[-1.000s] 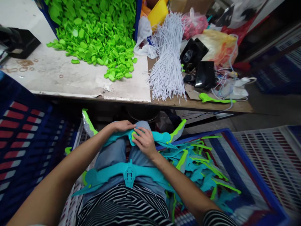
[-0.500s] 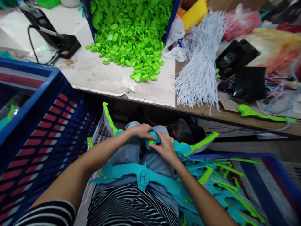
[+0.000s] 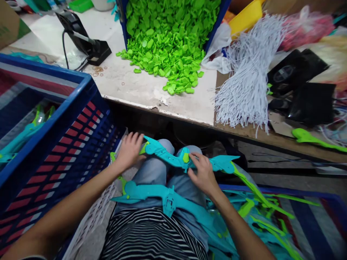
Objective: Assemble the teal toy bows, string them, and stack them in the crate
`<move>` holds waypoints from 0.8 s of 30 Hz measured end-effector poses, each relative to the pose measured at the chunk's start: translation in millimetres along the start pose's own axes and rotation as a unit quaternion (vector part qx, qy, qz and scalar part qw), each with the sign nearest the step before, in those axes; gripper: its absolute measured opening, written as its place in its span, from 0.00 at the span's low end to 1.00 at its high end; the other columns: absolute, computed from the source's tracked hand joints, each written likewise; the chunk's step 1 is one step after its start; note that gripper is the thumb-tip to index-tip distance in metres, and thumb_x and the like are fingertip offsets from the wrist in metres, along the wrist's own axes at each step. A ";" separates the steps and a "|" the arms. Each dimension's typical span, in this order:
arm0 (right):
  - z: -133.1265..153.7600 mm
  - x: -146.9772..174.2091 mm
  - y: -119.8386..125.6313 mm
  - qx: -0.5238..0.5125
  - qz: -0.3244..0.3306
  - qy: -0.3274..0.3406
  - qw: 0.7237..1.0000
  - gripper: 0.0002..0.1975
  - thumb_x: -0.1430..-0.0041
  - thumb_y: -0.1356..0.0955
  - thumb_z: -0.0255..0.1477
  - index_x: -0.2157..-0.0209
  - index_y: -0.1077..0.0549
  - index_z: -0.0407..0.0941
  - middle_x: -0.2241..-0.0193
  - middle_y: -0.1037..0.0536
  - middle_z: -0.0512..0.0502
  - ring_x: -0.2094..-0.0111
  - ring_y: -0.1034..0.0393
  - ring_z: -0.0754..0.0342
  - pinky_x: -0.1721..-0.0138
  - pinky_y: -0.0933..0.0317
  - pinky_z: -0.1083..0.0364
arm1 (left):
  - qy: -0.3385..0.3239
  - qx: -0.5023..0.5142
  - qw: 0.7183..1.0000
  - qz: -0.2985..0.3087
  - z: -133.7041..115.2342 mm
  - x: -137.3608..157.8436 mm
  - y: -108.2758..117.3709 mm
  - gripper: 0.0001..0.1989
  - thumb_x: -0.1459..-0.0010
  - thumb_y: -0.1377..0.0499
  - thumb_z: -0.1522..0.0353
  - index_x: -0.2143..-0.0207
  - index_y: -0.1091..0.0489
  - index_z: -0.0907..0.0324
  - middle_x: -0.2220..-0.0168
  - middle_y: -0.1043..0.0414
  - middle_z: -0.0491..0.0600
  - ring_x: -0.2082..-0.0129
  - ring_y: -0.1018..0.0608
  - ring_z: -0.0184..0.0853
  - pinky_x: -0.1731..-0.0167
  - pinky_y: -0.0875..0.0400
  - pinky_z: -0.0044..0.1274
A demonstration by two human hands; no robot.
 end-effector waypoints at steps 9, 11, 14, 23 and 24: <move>95.3 -120.0 -62.2 -0.132 0.147 -0.137 0.971 0.20 0.36 0.42 0.41 0.60 0.23 0.45 0.63 0.20 0.40 0.61 0.26 0.46 0.62 0.36 0.53 | 0.073 0.339 0.928 0.133 53.4 4.8 -17.7 0.24 0.54 0.41 0.57 0.58 0.33 0.62 0.76 0.33 0.42 0.80 0.32 0.29 0.79 0.39 0.20; 105.1 -125.8 -71.4 -0.127 0.149 -0.148 0.969 0.21 0.35 0.43 0.41 0.60 0.23 0.46 0.64 0.20 0.41 0.60 0.26 0.46 0.62 0.37 0.53 | 0.050 0.288 0.948 0.122 57.2 -1.4 -8.3 0.20 0.56 0.40 0.61 0.60 0.32 0.62 0.76 0.33 0.42 0.78 0.32 0.29 0.77 0.40 0.19; 107.2 -124.9 -72.8 -0.139 0.128 -0.131 0.973 0.18 0.36 0.41 0.40 0.55 0.26 0.46 0.58 0.21 0.43 0.56 0.27 0.48 0.59 0.38 0.55 | 0.032 0.225 0.964 0.135 65.4 -11.4 1.5 0.18 0.56 0.40 0.65 0.60 0.31 0.61 0.77 0.34 0.40 0.77 0.32 0.29 0.75 0.42 0.18; 102.2 -126.9 -80.0 -0.119 0.088 -0.087 0.985 0.18 0.36 0.41 0.37 0.52 0.28 0.44 0.57 0.22 0.43 0.56 0.28 0.49 0.57 0.39 0.55 | -0.048 0.108 0.979 0.168 75.5 -30.6 0.2 0.22 0.49 0.40 0.67 0.50 0.34 0.60 0.69 0.28 0.45 0.70 0.26 0.33 0.69 0.37 0.20; 102.2 -126.0 -82.8 -0.108 0.093 -0.083 0.986 0.18 0.35 0.41 0.37 0.51 0.28 0.44 0.56 0.23 0.42 0.55 0.29 0.49 0.56 0.39 0.54 | -0.041 0.081 0.984 0.154 73.5 -29.2 0.2 0.24 0.49 0.39 0.67 0.49 0.35 0.59 0.65 0.28 0.47 0.67 0.25 0.35 0.67 0.35 0.21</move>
Point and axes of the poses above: each hand's wrist, its own x-axis away from the middle knuckle, its own y-axis out of the back of the hand, z = x × y, the point moved 3 cm from there along -x, towards the middle knuckle
